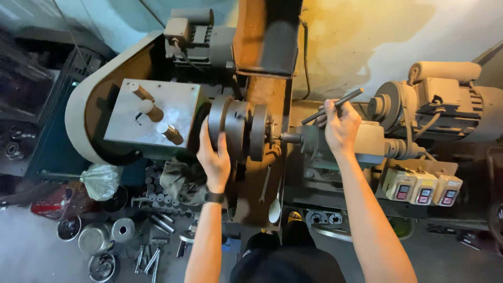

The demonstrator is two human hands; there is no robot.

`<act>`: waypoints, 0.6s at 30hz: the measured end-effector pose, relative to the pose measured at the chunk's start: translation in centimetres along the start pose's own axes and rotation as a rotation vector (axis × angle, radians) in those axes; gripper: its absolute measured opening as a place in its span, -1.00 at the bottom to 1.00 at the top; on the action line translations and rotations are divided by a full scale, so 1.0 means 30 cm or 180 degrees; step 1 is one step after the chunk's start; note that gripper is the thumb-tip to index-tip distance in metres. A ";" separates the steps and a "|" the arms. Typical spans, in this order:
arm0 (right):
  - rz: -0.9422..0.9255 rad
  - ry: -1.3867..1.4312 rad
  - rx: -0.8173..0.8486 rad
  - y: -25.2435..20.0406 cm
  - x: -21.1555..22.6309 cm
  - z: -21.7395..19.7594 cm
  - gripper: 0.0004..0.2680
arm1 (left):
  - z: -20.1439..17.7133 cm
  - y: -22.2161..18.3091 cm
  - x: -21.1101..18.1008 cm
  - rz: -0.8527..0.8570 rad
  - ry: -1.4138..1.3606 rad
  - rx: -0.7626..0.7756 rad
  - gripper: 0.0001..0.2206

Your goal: Operating a metal lathe to shape a cylindrical workpiece by adjusting the chuck and tool feed.

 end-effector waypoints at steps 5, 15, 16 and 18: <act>-0.0031 0.0111 0.0058 0.017 -0.026 -0.002 -0.82 | -0.043 -0.359 0.212 -0.0140 0.0101 -0.0101 -0.56; 0.0068 0.2245 -0.0421 -0.183 -0.088 -0.124 -0.80 | -0.564 -0.903 0.525 -0.2395 0.2144 0.0588 -0.62; 0.0134 0.2250 -0.0345 -0.278 -0.007 -0.058 -0.80 | -0.577 -0.924 0.551 -0.2477 0.2187 0.0552 -0.62; -0.0124 0.1692 0.0132 -0.462 0.209 0.067 -0.76 | -0.591 -1.016 0.658 -0.3659 0.1188 0.0316 -0.52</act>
Point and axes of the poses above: each hand's wrist, its own y-axis towards the middle knuckle, its own z-axis out of the palm, x = y × z, the point moved 8 cm from there along y, towards the middle knuckle, and after that the axes turned 4 degrees about -y, right-handed, at the moved point
